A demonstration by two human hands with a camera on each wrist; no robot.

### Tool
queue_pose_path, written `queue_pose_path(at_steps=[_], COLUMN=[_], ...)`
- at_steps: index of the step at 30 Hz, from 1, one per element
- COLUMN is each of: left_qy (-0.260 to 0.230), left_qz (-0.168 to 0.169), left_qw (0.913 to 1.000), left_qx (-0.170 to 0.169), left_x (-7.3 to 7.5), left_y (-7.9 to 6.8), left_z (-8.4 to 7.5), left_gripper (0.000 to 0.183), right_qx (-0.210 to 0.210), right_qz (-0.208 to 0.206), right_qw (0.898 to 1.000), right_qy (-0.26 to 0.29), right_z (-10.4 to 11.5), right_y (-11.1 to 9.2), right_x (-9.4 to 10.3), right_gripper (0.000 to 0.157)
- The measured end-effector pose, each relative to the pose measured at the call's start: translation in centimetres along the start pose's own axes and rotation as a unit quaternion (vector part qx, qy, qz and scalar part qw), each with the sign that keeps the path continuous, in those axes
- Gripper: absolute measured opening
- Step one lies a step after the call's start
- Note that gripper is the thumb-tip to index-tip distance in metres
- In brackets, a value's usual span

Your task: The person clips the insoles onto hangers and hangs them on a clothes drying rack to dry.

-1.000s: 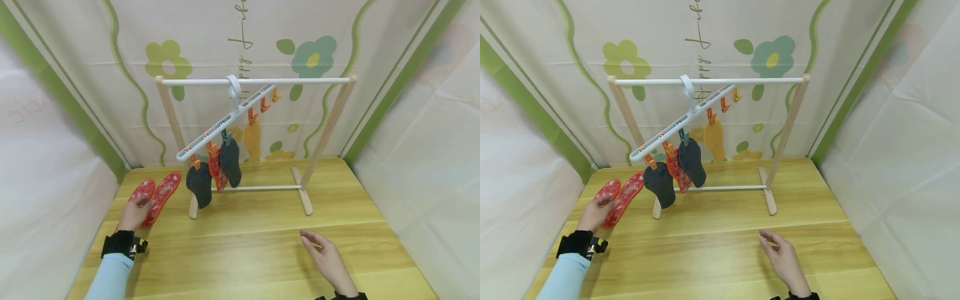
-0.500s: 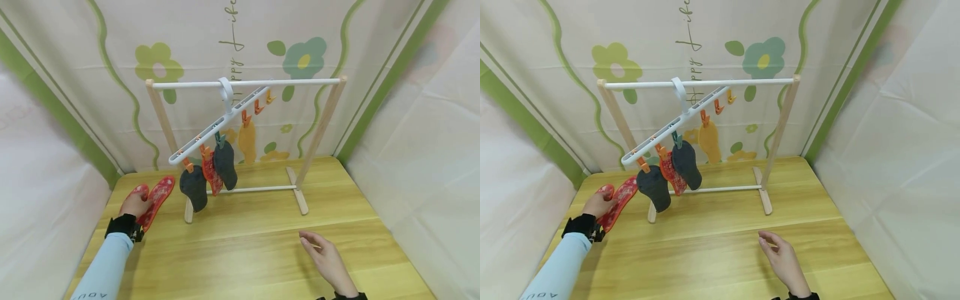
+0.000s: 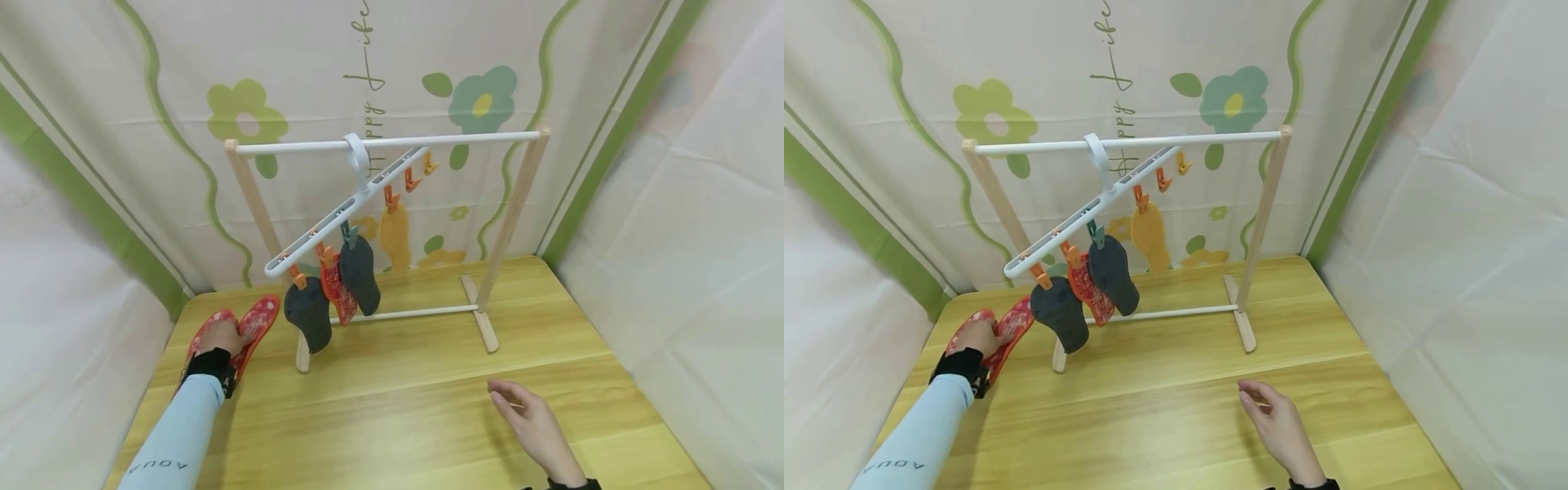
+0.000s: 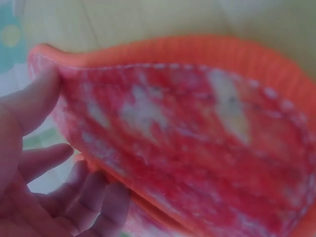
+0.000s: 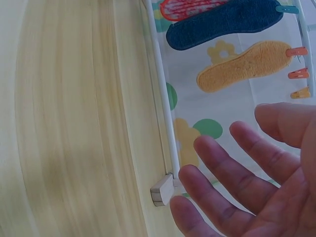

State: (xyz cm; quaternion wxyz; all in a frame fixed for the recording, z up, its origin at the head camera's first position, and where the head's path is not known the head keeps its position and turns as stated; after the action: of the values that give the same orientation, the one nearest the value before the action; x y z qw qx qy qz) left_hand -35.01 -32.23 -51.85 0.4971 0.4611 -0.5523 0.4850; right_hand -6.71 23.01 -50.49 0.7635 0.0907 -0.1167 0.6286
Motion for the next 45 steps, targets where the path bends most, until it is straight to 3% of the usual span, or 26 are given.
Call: queue_pose_path(at_steps=[9,14,20,27,32,34,38,45], left_qy=[-0.016,-0.059,-0.128,-0.211,-0.234,-0.248,-0.306,-0.417], left_qz=[0.019,0.007,0.005,0.003,-0.013,-0.018,-0.024,-0.045], left_qw=[0.9996,0.9977,0.9901,0.9761,0.9689,0.9637,0.9431,0.8906], left_qx=[0.013,0.033,0.058,0.054,0.079,0.096,0.129,0.176], left_x=[-0.4,-0.1,-0.6,-0.5,-0.3,-0.1,0.8,2.0], left_y=[0.0,-0.8,-1.7,-4.1,-6.3,-7.3,-9.2,-12.2], left_z=[0.4,0.2,0.2,0.8,1.2,1.1,0.3,-1.2], left_gripper=[0.041,0.058,0.065,0.061,0.064,0.064,0.062,0.065], right_qx=[-0.003,-0.001,-0.007,-0.016,-0.014,-0.018,-0.019,-0.015], right_qz=[0.009,0.011,0.01,0.01,0.007,0.007,0.008,0.01], right_qw=[1.0,1.0,1.0,1.0,1.0,1.0,1.0,1.0], right_qy=[0.009,0.006,0.002,0.007,0.002,0.003,0.005,0.003], right_z=[0.2,0.2,0.2,0.1,0.0,0.0,0.0,0.2], right_y=[0.1,0.1,0.1,0.0,-0.2,-0.3,-0.4,-0.4], right_x=[-0.1,-0.1,-0.1,-0.1,-0.2,-0.2,-0.3,-0.3], right_gripper=[0.032,0.033,0.032,0.033,0.03,0.03,0.033,0.032])
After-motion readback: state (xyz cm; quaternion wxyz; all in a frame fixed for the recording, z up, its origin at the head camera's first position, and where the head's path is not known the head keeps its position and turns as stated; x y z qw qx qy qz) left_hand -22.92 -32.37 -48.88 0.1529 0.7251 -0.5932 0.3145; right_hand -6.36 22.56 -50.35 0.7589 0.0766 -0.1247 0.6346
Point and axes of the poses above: each hand's wrist, its own y-axis towards the middle knuckle, its own x-axis out of the back of the hand, z = x × y, the point moved 2 cm from there along y, towards the middle knuckle, and after that the axes turned 15 degrees about y, right-handed, at the moved point
